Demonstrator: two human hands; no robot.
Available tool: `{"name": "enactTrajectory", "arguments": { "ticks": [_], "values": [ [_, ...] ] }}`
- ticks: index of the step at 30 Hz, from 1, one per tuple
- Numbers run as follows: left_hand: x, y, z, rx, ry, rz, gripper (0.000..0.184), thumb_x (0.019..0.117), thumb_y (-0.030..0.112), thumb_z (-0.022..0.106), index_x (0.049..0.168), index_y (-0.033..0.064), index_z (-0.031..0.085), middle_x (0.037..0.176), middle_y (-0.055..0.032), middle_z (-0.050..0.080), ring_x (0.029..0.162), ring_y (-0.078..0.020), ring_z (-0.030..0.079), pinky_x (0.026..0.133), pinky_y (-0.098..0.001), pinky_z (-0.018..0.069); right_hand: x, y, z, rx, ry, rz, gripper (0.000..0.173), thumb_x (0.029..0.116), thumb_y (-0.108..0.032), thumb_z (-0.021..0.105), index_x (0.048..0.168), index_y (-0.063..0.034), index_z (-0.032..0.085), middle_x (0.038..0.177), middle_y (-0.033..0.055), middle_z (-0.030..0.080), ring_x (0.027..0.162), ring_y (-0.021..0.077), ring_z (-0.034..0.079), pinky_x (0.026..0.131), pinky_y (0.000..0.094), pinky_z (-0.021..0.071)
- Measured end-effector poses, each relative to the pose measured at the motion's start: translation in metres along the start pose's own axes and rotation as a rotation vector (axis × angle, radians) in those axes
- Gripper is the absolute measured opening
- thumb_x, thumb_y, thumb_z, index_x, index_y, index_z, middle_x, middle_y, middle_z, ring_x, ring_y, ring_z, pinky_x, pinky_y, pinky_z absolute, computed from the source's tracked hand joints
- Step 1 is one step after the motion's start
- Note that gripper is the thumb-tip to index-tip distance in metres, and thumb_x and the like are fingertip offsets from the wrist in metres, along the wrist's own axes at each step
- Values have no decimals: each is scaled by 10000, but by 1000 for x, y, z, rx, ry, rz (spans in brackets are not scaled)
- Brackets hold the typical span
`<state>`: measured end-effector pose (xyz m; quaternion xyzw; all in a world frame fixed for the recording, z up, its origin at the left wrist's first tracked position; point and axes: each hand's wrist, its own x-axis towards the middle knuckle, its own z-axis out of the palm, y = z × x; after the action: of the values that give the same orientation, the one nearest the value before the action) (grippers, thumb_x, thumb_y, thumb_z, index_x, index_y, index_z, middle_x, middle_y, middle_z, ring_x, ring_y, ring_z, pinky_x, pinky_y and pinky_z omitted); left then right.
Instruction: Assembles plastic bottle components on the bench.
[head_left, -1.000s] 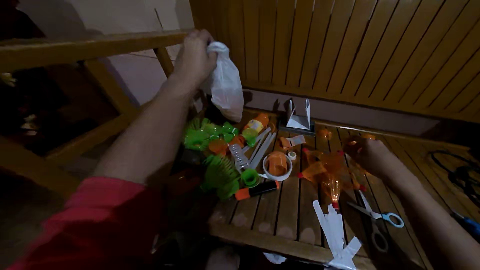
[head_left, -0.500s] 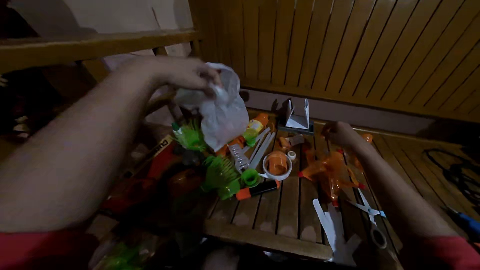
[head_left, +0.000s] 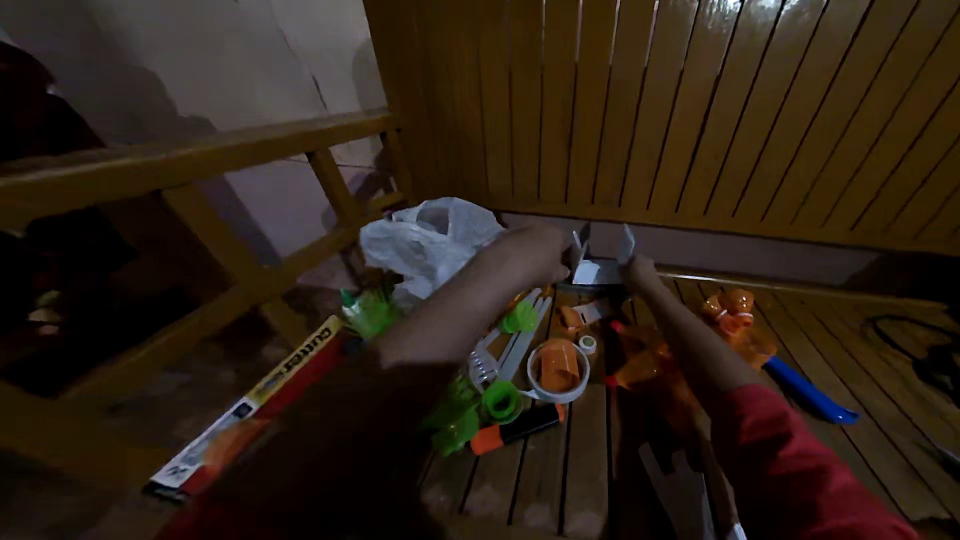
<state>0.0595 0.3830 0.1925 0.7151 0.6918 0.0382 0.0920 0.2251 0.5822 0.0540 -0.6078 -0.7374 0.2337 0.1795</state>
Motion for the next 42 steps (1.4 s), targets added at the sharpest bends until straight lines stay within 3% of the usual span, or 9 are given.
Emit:
{"name": "enactTrajectory", "arguments": {
  "ticks": [6, 10, 14, 16, 21, 24, 34, 39, 42],
  "values": [
    [87, -16, 51, -286, 94, -87, 299, 1027, 165, 577, 1214, -59, 642, 1190, -283, 643, 1119, -426, 633, 957, -623, 485, -17, 14, -26, 139, 80, 100, 356, 1027, -155, 577, 1265, 109, 592, 1289, 332, 598, 1228, 453, 594, 1018, 609, 469],
    [103, -24, 75, -387, 70, -155, 334, 1052, 126, 514, 1318, -67, 577, 1296, -293, 593, 1200, -419, 596, 1009, -585, 467, -12, 42, -29, 302, 97, 125, 340, 1030, -143, 572, 1262, 103, 592, 1236, 310, 630, 1144, 416, 643, 983, 579, 505],
    [116, -39, 101, -457, 91, -175, 345, 1053, 116, 499, 1345, -56, 565, 1267, -291, 611, 1173, -416, 606, 994, -582, 468, -19, 58, -28, 545, 162, 179, 368, 1032, -120, 581, 1316, 111, 546, 1239, 307, 620, 1094, 388, 658, 954, 532, 533],
    [120, -44, 109, -512, 104, -187, 329, 1044, 99, 506, 1338, -37, 564, 1251, -270, 612, 1131, -392, 612, 956, -571, 480, -21, 64, -28, 629, 181, 195, 353, 1032, -106, 563, 1322, 95, 542, 1224, 280, 631, 1054, 351, 680, 913, 501, 567],
    [129, -46, 124, -462, 135, -96, 357, 1024, 56, 540, 1375, 17, 585, 1340, -239, 602, 1215, -382, 602, 1021, -565, 470, -21, 78, -29, 869, 223, 267, 362, 1028, -42, 520, 1368, 76, 481, 1192, 246, 626, 930, 284, 706, 786, 416, 616],
    [135, -46, 139, -354, 89, -40, 395, 1034, 97, 557, 1423, 26, 559, 1407, -246, 560, 1311, -396, 543, 1094, -565, 423, -19, 89, -30, 901, 263, 292, 381, 1019, -29, 534, 1382, 71, 480, 1216, 255, 615, 955, 299, 704, 803, 425, 615],
    [115, -39, 142, -273, 31, -20, 340, 1031, 53, 546, 1365, 37, 610, 1350, -231, 604, 1244, -392, 591, 1044, -570, 457, -28, 106, -41, 911, 328, 344, 291, 1000, -34, 541, 1268, 79, 551, 1036, 177, 695, 792, 193, 717, 722, 339, 612],
    [103, -36, 137, -227, -9, 13, 335, 1037, 62, 543, 1364, 49, 618, 1319, -227, 623, 1220, -384, 604, 1039, -553, 460, -36, 104, -41, 980, 321, 334, 327, 1002, -5, 538, 1317, 78, 502, 1039, 182, 674, 773, 190, 715, 703, 323, 616],
    [100, -38, 137, -262, -10, 21, 299, 1035, 48, 545, 1321, 28, 630, 1282, -237, 631, 1181, -390, 617, 1013, -566, 470, -41, 96, -41, 1007, 303, 324, 371, 1013, -10, 527, 1371, 69, 473, 1138, 209, 630, 850, 216, 706, 750, 343, 616]
  ]
}}
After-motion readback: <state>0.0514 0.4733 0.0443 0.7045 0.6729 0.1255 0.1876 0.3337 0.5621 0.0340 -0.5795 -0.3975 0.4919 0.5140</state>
